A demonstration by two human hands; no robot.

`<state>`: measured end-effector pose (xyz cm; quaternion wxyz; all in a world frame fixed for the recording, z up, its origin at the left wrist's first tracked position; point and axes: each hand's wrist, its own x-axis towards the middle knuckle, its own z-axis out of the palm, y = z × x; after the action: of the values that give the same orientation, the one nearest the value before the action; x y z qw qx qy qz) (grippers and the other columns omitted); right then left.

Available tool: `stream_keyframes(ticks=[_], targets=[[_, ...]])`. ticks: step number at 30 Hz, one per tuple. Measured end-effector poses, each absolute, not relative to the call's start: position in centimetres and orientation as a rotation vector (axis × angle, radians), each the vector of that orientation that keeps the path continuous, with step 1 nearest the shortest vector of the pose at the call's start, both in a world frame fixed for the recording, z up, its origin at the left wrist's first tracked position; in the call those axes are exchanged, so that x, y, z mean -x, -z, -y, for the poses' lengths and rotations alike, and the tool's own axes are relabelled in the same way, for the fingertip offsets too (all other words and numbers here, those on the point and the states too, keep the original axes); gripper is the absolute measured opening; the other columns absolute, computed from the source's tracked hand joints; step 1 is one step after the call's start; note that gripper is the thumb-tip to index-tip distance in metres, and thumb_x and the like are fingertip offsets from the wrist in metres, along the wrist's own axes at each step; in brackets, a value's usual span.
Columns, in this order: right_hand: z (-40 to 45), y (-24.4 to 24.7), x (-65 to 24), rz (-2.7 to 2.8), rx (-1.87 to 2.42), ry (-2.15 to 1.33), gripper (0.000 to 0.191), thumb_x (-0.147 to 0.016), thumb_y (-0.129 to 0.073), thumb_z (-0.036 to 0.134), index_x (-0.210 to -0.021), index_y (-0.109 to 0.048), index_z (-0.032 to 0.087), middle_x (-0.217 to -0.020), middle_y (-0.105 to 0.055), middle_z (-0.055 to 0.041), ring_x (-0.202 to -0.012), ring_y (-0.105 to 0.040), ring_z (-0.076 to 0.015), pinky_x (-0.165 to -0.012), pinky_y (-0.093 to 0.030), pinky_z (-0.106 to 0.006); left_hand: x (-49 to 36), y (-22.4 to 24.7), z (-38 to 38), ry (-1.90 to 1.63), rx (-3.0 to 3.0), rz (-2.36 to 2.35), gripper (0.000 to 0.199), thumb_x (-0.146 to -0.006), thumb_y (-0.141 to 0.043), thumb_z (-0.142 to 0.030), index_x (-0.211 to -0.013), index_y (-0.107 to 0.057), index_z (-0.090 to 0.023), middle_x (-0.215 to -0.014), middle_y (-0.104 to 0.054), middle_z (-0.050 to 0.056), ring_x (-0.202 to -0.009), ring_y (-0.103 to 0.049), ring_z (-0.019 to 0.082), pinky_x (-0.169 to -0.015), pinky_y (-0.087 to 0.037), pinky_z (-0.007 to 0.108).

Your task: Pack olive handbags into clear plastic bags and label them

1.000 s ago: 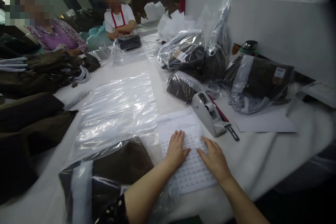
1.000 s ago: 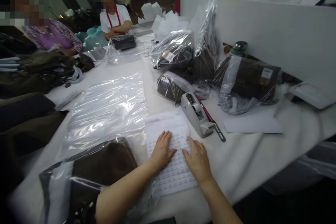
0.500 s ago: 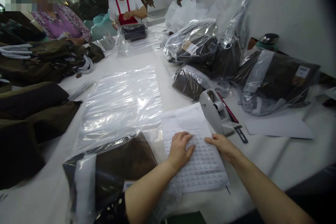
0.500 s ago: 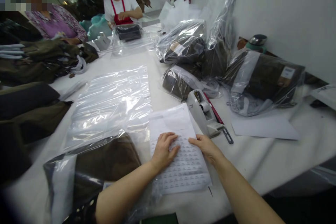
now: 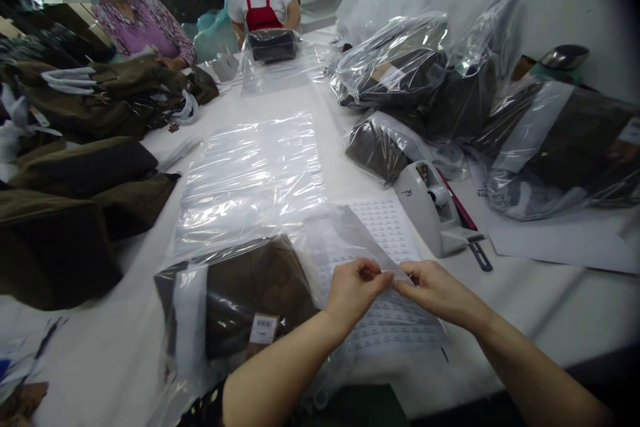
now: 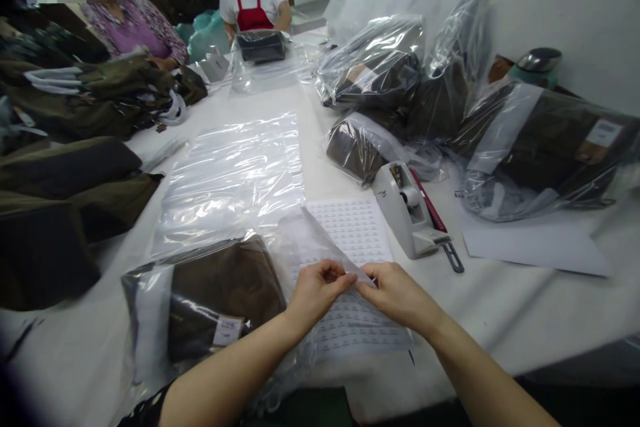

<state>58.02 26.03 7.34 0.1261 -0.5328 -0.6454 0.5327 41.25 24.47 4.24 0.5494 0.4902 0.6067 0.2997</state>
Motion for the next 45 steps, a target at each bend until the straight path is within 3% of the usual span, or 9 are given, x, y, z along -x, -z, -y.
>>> stream_keyframes(ticks=[5, 13, 15, 18, 19, 24, 31, 39, 45], targets=[[-25.0, -7.4, -56.7, 1.963, 1.659, -1.319, 0.023, -0.082, -0.050, 0.034, -0.072, -0.065, 0.019, -0.070, -0.065, -0.0012, -0.070, -0.059, -0.0193, -0.064, -0.041, -0.028, -40.6, -4.5, -23.2, -0.751, -1.118, -1.407, 0.017, -0.075, -0.063, -0.030, -0.079, -0.071, -0.015, -0.073, -0.070, 0.004, -0.069, -0.063, 0.017, -0.067, -0.048, 0.026], [-25.3, -5.3, -57.3, 1.735, 1.653, -1.516, 0.025, -0.082, -0.051, 0.040, -0.082, -0.065, 0.019, -0.076, -0.065, -0.0023, -0.076, -0.060, -0.0217, -0.066, -0.047, -0.030, -40.4, -2.9, -23.3, -0.782, -1.000, -1.340, 0.020, -0.078, -0.058, -0.031, -0.080, -0.070, -0.015, -0.070, -0.068, 0.003, -0.066, -0.059, 0.015, -0.062, -0.046, 0.025], [-25.1, -5.2, -57.8, 1.750, 1.735, -1.224, 0.024, -0.080, -0.054, 0.038, -0.091, -0.064, 0.018, -0.084, -0.065, -0.0042, -0.078, -0.060, -0.0226, -0.072, -0.048, -0.034, -40.2, -2.9, -23.4, -0.784, -0.933, -1.365, 0.019, -0.078, -0.058, -0.029, -0.079, -0.068, -0.014, -0.068, -0.066, 0.003, -0.061, -0.057, 0.013, -0.059, -0.045, 0.024], [-23.9, -5.9, -57.2, 1.690, 1.741, -0.505, 0.027, -0.076, -0.060, 0.035, -0.095, -0.062, 0.017, -0.091, -0.062, -0.0081, -0.087, -0.057, -0.0247, -0.083, -0.044, -0.040, -39.1, -4.0, -23.3, -0.851, -1.056, -1.474, 0.019, -0.080, -0.057, -0.029, -0.080, -0.068, -0.015, -0.068, -0.065, 0.002, -0.060, -0.055, 0.012, -0.058, -0.044, 0.024], [-23.3, -6.2, -56.5, 1.680, 1.679, -0.450, 0.025, -0.077, -0.061, 0.035, -0.095, -0.062, 0.017, -0.092, -0.062, -0.0081, -0.088, -0.056, -0.0238, -0.084, -0.044, -0.040, -38.5, -4.6, -23.1, -0.901, -1.191, -1.518, 0.018, -0.081, -0.056, -0.029, -0.080, -0.069, -0.016, -0.068, -0.064, 0.002, -0.061, -0.055, 0.013, -0.060, -0.044, 0.025], [-20.6, -8.0, -50.6, 1.533, 1.437, -1.147, 0.024, -0.085, -0.054, 0.037, -0.098, -0.065, 0.021, -0.095, -0.066, -0.0054, -0.089, -0.060, -0.0191, -0.082, -0.048, -0.033, -34.9, -7.6, -21.7, -1.172, -2.085, -1.516, 0.010, -0.081, -0.058, -0.017, -0.085, -0.067, -0.018, -0.070, -0.065, 0.002, -0.066, -0.054, 0.013, -0.065, -0.044, 0.028], [-19.5, -9.1, -45.4, 1.166, 1.337, -1.518, 0.029, -0.074, -0.067, 0.042, -0.091, -0.068, 0.019, -0.086, -0.069, -0.0037, -0.083, -0.061, -0.0196, -0.080, -0.049, -0.031, -30.1, -10.4, -19.0, -1.248, -2.567, -1.504, 0.024, -0.078, -0.062, -0.015, -0.102, -0.062, -0.013, -0.076, -0.065, 0.003, -0.067, -0.053, 0.015, -0.062, -0.043, 0.031], [-18.8, -10.9, -40.4, 1.439, 1.315, -1.580, 0.028, -0.074, -0.066, 0.045, -0.078, -0.063, 0.018, -0.076, -0.062, -0.0020, -0.075, -0.057, -0.0170, -0.068, -0.047, -0.025, -24.4, -11.1, -13.4, -1.396, -2.423, -1.652, 0.039, -0.084, -0.054, -0.030, -0.119, -0.054, -0.014, -0.094, -0.064, 0.008, -0.081, -0.055, 0.019, -0.071, -0.046, 0.036], [-23.2, -15.1, -29.8, 2.061, 1.095, -1.751, 0.033, -0.079, -0.053, 0.051, -0.076, -0.057, 0.018, -0.056, -0.046, 0.0039, -0.049, -0.039, -0.0098, -0.046, -0.033, -0.022, -16.6, -9.9, -9.7, -1.530, -1.972, -2.057, 0.026, -0.082, -0.054, -0.015, -0.106, -0.060, -0.019, -0.099, -0.062, 0.007, -0.094, -0.054, 0.020, -0.085, -0.046, 0.038]])
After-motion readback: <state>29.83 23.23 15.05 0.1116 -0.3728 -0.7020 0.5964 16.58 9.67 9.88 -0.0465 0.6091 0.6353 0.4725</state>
